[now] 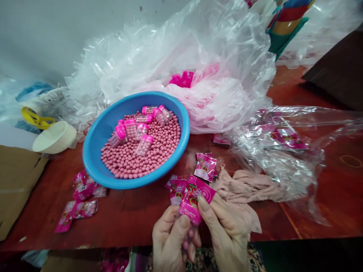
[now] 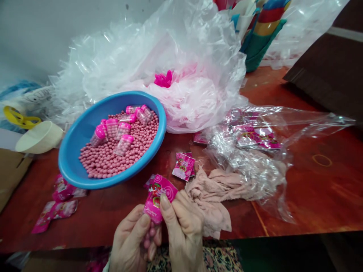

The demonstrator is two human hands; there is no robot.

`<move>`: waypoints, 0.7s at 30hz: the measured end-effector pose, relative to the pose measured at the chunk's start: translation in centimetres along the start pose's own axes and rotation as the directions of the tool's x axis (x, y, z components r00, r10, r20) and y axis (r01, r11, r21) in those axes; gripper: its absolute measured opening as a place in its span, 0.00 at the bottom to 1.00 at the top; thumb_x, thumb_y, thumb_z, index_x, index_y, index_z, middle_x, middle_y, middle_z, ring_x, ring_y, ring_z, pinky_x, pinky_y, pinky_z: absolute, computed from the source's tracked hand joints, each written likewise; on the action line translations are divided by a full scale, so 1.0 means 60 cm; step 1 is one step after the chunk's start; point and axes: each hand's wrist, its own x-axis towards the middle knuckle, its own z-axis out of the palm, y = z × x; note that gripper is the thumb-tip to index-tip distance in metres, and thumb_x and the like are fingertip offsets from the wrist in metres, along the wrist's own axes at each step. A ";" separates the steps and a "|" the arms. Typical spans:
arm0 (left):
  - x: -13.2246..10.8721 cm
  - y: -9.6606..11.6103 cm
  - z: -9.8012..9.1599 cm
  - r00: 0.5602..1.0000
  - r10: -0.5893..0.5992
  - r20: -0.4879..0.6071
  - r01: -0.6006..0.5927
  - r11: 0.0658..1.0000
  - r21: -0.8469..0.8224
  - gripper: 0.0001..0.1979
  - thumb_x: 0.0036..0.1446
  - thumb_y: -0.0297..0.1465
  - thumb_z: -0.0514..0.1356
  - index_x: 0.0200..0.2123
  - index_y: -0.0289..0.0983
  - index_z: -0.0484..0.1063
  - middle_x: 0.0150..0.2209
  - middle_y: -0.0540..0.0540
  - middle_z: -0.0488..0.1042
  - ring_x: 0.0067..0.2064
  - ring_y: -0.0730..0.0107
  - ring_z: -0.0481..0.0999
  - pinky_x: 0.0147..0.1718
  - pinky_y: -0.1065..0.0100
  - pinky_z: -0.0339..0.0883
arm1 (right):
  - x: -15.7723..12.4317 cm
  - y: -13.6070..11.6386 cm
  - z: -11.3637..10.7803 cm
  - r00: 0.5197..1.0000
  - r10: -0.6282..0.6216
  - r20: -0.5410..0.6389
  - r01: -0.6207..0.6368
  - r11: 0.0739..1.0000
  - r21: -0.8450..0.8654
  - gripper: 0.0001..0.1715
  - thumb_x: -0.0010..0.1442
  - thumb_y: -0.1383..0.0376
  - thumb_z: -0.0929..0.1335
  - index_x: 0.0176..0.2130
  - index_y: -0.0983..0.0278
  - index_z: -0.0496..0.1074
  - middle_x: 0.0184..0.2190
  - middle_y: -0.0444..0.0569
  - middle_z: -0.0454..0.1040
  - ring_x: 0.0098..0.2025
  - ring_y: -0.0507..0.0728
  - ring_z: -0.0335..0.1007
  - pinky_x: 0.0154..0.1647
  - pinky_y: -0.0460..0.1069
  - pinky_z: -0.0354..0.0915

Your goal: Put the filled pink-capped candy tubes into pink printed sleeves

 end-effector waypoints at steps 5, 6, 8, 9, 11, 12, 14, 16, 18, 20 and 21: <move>0.013 0.015 -0.003 0.999 0.037 -0.015 -0.038 0.997 -0.061 0.17 0.44 0.42 0.69 0.21 0.33 0.73 0.13 0.52 0.70 0.13 0.85 0.60 0.11 0.83 0.54 | -0.009 0.015 -0.006 0.994 -0.104 0.024 0.105 0.993 -0.058 0.13 0.66 0.66 0.61 0.30 0.62 0.69 0.25 0.41 0.69 0.28 0.50 0.67 0.30 0.43 0.64; 0.017 0.019 -0.004 0.998 0.054 -0.043 -0.058 0.994 -0.087 0.16 0.43 0.41 0.69 0.23 0.34 0.74 0.15 0.52 0.71 0.14 0.83 0.63 0.13 0.82 0.56 | -0.014 0.019 -0.005 0.990 -0.135 0.041 0.137 0.988 -0.072 0.09 0.66 0.64 0.62 0.36 0.61 0.70 0.29 0.43 0.72 0.33 0.51 0.70 0.34 0.43 0.66; 0.023 0.024 -0.004 0.991 0.074 -0.113 -0.091 0.984 -0.152 0.14 0.39 0.38 0.72 0.26 0.35 0.76 0.18 0.52 0.73 0.18 0.81 0.68 0.17 0.81 0.61 | -0.027 0.025 0.001 0.979 -0.194 0.069 0.202 0.970 -0.135 0.13 0.64 0.60 0.64 0.48 0.60 0.68 0.40 0.47 0.74 0.42 0.53 0.71 0.42 0.44 0.68; 0.025 0.024 -0.005 0.989 0.067 -0.135 -0.092 0.978 -0.186 0.15 0.37 0.37 0.73 0.27 0.35 0.77 0.19 0.52 0.73 0.19 0.80 0.69 0.18 0.80 0.62 | -0.036 0.029 0.006 0.975 -0.205 0.090 0.218 0.960 -0.175 0.17 0.62 0.58 0.66 0.49 0.60 0.67 0.42 0.48 0.74 0.44 0.54 0.71 0.44 0.45 0.68; 0.025 0.020 -0.005 0.995 0.021 -0.100 -0.045 0.969 -0.244 0.14 0.36 0.36 0.74 0.27 0.36 0.78 0.21 0.52 0.74 0.21 0.79 0.70 0.21 0.78 0.65 | -0.054 0.034 0.018 0.981 -0.165 0.100 0.185 0.951 -0.248 0.18 0.60 0.54 0.68 0.47 0.60 0.70 0.42 0.50 0.75 0.45 0.57 0.72 0.44 0.46 0.69; 0.024 0.017 -0.005 0.999 -0.004 -0.052 -0.010 0.966 -0.259 0.13 0.38 0.36 0.73 0.27 0.37 0.79 0.22 0.51 0.75 0.22 0.77 0.72 0.23 0.77 0.67 | -0.063 0.036 0.024 0.989 -0.112 0.096 0.133 0.956 -0.263 0.19 0.60 0.53 0.66 0.46 0.60 0.71 0.42 0.51 0.75 0.45 0.59 0.72 0.44 0.47 0.69; 0.021 0.012 -0.007 0.999 -0.004 0.036 0.013 0.967 -0.256 0.10 0.44 0.36 0.70 0.32 0.39 0.80 0.27 0.49 0.77 0.26 0.75 0.74 0.27 0.75 0.68 | -0.077 0.037 0.031 0.998 0.050 0.047 -0.038 0.970 -0.241 0.24 0.63 0.49 0.60 0.47 0.61 0.72 0.43 0.52 0.77 0.46 0.60 0.73 0.44 0.49 0.69; 0.018 0.012 -0.010 0.992 0.049 0.117 -0.025 0.979 -0.201 0.14 0.48 0.38 0.68 0.37 0.38 0.79 0.31 0.45 0.79 0.27 0.74 0.74 0.27 0.74 0.68 | -0.083 0.033 0.029 0.976 0.212 0.044 -0.202 0.966 -0.163 0.28 0.64 0.46 0.57 0.48 0.60 0.73 0.40 0.51 0.79 0.42 0.59 0.74 0.44 0.48 0.68; 0.017 0.019 -0.015 0.983 0.095 0.154 -0.079 0.991 -0.111 0.16 0.50 0.41 0.66 0.39 0.37 0.79 0.33 0.42 0.80 0.22 0.77 0.69 0.20 0.76 0.64 | -0.079 0.025 0.021 0.940 0.311 0.139 -0.301 0.949 -0.091 0.31 0.62 0.43 0.58 0.50 0.59 0.73 0.35 0.49 0.79 0.38 0.57 0.75 0.42 0.47 0.68; 0.018 0.030 -0.021 0.978 0.093 0.186 -0.092 0.996 -0.015 0.15 0.50 0.41 0.65 0.37 0.36 0.80 0.34 0.42 0.81 0.17 0.82 0.63 0.14 0.78 0.57 | -0.071 0.012 0.011 0.896 0.361 0.259 -0.356 0.932 -0.066 0.35 0.59 0.40 0.58 0.50 0.58 0.74 0.32 0.48 0.79 0.36 0.57 0.75 0.39 0.46 0.69; 0.018 0.035 -0.023 0.977 0.082 0.199 -0.088 0.996 0.019 0.14 0.50 0.40 0.65 0.36 0.37 0.80 0.35 0.41 0.81 0.16 0.83 0.62 0.13 0.79 0.55 | -0.066 0.005 0.007 0.877 0.370 0.307 -0.369 0.927 -0.064 0.36 0.57 0.38 0.58 0.49 0.57 0.75 0.31 0.48 0.79 0.36 0.57 0.75 0.38 0.46 0.69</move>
